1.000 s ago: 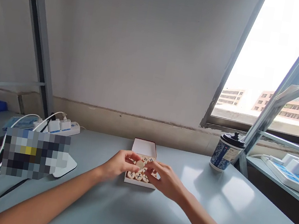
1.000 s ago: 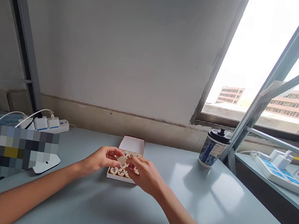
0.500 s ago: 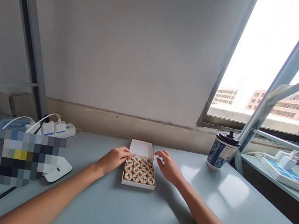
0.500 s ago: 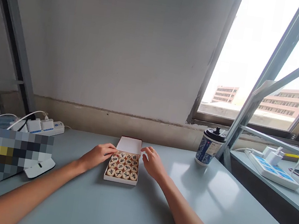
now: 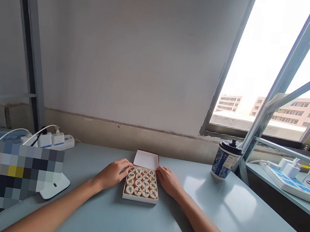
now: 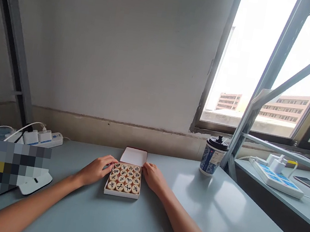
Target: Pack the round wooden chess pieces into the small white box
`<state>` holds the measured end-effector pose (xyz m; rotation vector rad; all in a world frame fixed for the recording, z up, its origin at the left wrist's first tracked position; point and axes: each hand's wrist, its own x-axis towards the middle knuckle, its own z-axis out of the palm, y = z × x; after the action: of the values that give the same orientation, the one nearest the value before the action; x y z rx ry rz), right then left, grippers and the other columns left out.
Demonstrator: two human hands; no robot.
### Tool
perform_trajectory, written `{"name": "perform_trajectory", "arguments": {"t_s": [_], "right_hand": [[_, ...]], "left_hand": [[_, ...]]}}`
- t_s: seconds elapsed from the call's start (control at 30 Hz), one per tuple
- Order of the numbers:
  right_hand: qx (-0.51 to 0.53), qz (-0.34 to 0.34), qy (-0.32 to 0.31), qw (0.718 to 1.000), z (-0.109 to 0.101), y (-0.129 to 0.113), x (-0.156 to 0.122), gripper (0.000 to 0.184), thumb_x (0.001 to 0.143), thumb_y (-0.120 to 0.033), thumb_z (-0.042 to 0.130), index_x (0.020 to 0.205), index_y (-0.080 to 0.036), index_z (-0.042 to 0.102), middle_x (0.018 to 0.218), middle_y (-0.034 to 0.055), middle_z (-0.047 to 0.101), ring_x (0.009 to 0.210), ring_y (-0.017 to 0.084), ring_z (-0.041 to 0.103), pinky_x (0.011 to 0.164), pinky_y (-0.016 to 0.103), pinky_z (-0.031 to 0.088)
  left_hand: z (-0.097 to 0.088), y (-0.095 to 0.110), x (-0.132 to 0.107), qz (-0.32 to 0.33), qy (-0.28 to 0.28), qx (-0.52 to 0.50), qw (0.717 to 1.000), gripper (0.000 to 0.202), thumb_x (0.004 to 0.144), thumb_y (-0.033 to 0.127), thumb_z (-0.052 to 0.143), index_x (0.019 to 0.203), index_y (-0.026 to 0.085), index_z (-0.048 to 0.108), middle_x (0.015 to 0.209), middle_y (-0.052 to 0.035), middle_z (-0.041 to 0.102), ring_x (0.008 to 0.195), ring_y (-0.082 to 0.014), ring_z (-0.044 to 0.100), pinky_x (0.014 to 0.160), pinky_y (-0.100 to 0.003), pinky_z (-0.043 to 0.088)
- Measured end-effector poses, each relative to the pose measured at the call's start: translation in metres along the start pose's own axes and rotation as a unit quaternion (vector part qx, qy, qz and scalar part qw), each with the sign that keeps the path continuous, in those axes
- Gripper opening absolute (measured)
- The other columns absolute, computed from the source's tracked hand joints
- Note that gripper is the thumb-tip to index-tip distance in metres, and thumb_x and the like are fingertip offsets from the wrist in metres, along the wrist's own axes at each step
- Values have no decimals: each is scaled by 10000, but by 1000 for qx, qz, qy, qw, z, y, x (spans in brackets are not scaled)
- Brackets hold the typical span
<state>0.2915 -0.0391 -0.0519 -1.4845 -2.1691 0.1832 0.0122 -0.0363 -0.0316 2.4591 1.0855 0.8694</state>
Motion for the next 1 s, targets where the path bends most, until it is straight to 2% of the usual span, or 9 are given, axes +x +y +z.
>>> {"name": "perform_trajectory", "arguments": {"t_s": [0.1, 0.2, 0.37, 0.5, 0.6, 0.73, 0.87, 1.0], "right_hand": [[1, 15, 18, 1000, 1, 3, 2, 219, 968, -334, 538, 1018, -142, 631, 981, 45, 661, 854, 156, 646, 788, 355, 546], [11, 10, 43, 999, 2, 5, 4, 212, 966, -326, 543, 1020, -141, 632, 985, 46, 663, 863, 159, 647, 796, 360, 545], [43, -33, 102, 993, 3, 4, 7, 158, 951, -272, 561, 985, -146, 650, 1173, 77, 637, 1017, 189, 627, 903, 409, 513], [77, -74, 144, 984, 5, 4, 8, 179, 941, -202, 515, 910, -185, 690, 1257, 96, 609, 1047, 204, 644, 914, 399, 518], [105, -107, 164, 975, 6, 2, 9, 257, 934, -189, 468, 883, -226, 717, 1261, 92, 609, 1055, 203, 658, 911, 362, 532], [135, -134, 171, 967, 7, -2, 8, 260, 920, -207, 471, 875, -238, 725, 1225, 75, 629, 1037, 189, 666, 911, 333, 538], [149, -112, 182, 965, 8, -1, 8, 211, 891, -208, 493, 766, -212, 663, 1126, 93, 643, 973, 201, 660, 873, 360, 541], [158, -77, 180, 968, 12, 1, 10, 76, 852, -165, 534, 859, -185, 607, 999, 84, 651, 937, 202, 634, 849, 380, 532]], "left_hand": [[3, -5, 1, -41, 24, -30, 998, 232, 951, 340, 546, 1053, 150, 633, 1058, -69, 649, 969, -195, 622, 896, -426, 510], [7, -12, 3, -83, 49, -82, 992, 248, 949, 346, 549, 1085, 153, 626, 1113, -79, 640, 1000, -204, 619, 905, -430, 510], [16, -23, 9, -146, 84, -195, 966, 334, 947, 357, 551, 1217, 162, 574, 1270, -107, 578, 1136, -249, 574, 977, -491, 471], [21, -26, 14, -172, 91, -280, 940, 374, 946, 358, 551, 1272, 173, 542, 1335, -115, 535, 1199, -270, 535, 1017, -521, 435], [19, -21, 14, -174, 86, -334, 922, 412, 947, 370, 546, 1312, 184, 513, 1388, -121, 495, 1237, -282, 508, 1035, -535, 417], [11, -11, 10, -157, 69, -391, 904, 469, 958, 418, 507, 1367, 195, 460, 1422, -129, 470, 1255, -288, 502, 1022, -529, 436], [2, -10, 8, -130, 72, -412, 899, 524, 963, 487, 460, 1393, 189, 420, 1398, -137, 494, 1227, -282, 532, 997, -515, 460], [-2, -9, 10, -111, 92, -392, 908, 538, 970, 552, 389, 1328, 158, 470, 1286, -135, 567, 1129, -258, 591, 940, -486, 496]]}}
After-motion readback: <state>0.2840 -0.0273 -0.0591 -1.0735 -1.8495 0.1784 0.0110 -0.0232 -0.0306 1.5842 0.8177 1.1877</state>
